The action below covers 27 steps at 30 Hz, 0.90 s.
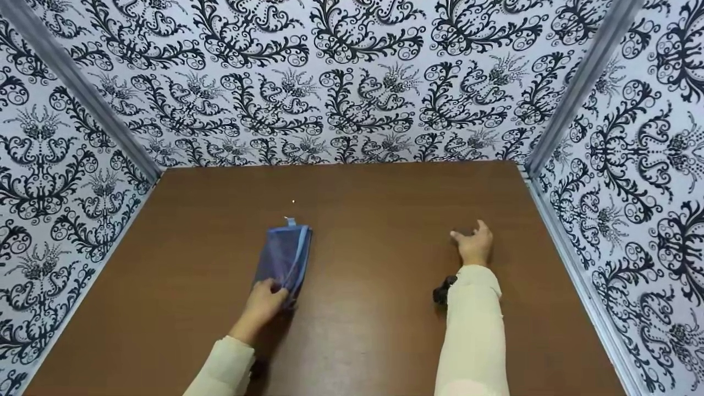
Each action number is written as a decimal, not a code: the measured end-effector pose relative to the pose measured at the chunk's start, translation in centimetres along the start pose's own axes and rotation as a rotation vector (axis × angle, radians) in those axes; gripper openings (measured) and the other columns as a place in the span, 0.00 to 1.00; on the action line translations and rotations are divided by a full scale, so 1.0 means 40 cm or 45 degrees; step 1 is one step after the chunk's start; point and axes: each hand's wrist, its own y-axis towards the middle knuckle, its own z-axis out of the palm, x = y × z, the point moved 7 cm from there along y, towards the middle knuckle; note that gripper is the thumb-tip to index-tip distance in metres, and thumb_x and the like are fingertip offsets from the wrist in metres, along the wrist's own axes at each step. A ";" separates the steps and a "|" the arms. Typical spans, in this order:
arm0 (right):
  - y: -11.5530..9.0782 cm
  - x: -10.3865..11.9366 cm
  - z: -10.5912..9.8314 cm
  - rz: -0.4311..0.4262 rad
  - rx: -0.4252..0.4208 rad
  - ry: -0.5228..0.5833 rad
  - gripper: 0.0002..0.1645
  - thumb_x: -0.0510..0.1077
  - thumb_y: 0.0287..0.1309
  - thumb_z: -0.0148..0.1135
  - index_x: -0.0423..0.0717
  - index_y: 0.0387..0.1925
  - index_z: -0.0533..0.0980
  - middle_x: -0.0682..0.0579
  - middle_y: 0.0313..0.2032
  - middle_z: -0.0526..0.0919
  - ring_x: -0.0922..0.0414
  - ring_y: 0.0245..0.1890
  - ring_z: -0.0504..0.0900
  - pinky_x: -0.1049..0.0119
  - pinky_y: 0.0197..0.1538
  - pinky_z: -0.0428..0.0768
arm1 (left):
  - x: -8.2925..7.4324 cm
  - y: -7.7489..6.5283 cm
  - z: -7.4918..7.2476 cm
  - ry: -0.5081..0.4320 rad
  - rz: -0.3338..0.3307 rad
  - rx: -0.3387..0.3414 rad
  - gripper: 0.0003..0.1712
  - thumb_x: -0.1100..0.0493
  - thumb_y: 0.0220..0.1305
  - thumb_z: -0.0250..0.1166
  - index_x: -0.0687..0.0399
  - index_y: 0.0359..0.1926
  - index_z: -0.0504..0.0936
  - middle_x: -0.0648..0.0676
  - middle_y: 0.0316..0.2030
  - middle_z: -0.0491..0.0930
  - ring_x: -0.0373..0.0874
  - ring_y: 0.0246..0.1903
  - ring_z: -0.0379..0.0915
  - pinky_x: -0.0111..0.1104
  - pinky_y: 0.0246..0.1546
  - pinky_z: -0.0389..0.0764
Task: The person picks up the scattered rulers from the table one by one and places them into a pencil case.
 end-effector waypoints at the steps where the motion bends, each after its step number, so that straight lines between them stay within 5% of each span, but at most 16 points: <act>1: 0.001 0.001 0.000 -0.001 -0.007 -0.006 0.50 0.39 0.60 0.62 0.37 0.74 0.43 0.32 0.72 0.50 0.40 0.72 0.53 0.48 0.68 0.59 | 0.000 0.001 0.001 0.002 0.001 0.001 0.26 0.54 0.59 0.61 0.67 0.54 0.77 0.65 0.46 0.73 0.60 0.44 0.74 0.52 0.45 0.74; 11: -0.001 0.015 0.013 -0.077 -0.038 -0.199 0.47 0.35 0.59 0.62 0.31 0.72 0.47 0.27 0.69 0.48 0.36 0.69 0.56 0.47 0.66 0.62 | -0.002 -0.005 -0.004 -0.021 0.012 -0.034 0.28 0.56 0.56 0.61 0.70 0.54 0.76 0.67 0.48 0.72 0.63 0.46 0.73 0.52 0.47 0.75; 27: -0.007 0.034 0.009 -0.094 0.088 -0.412 0.45 0.35 0.58 0.62 0.26 0.70 0.49 0.22 0.66 0.49 0.29 0.65 0.56 0.41 0.64 0.62 | -0.002 -0.004 -0.001 -0.056 0.016 -0.025 0.26 0.56 0.57 0.62 0.69 0.54 0.77 0.65 0.45 0.73 0.59 0.42 0.74 0.49 0.43 0.77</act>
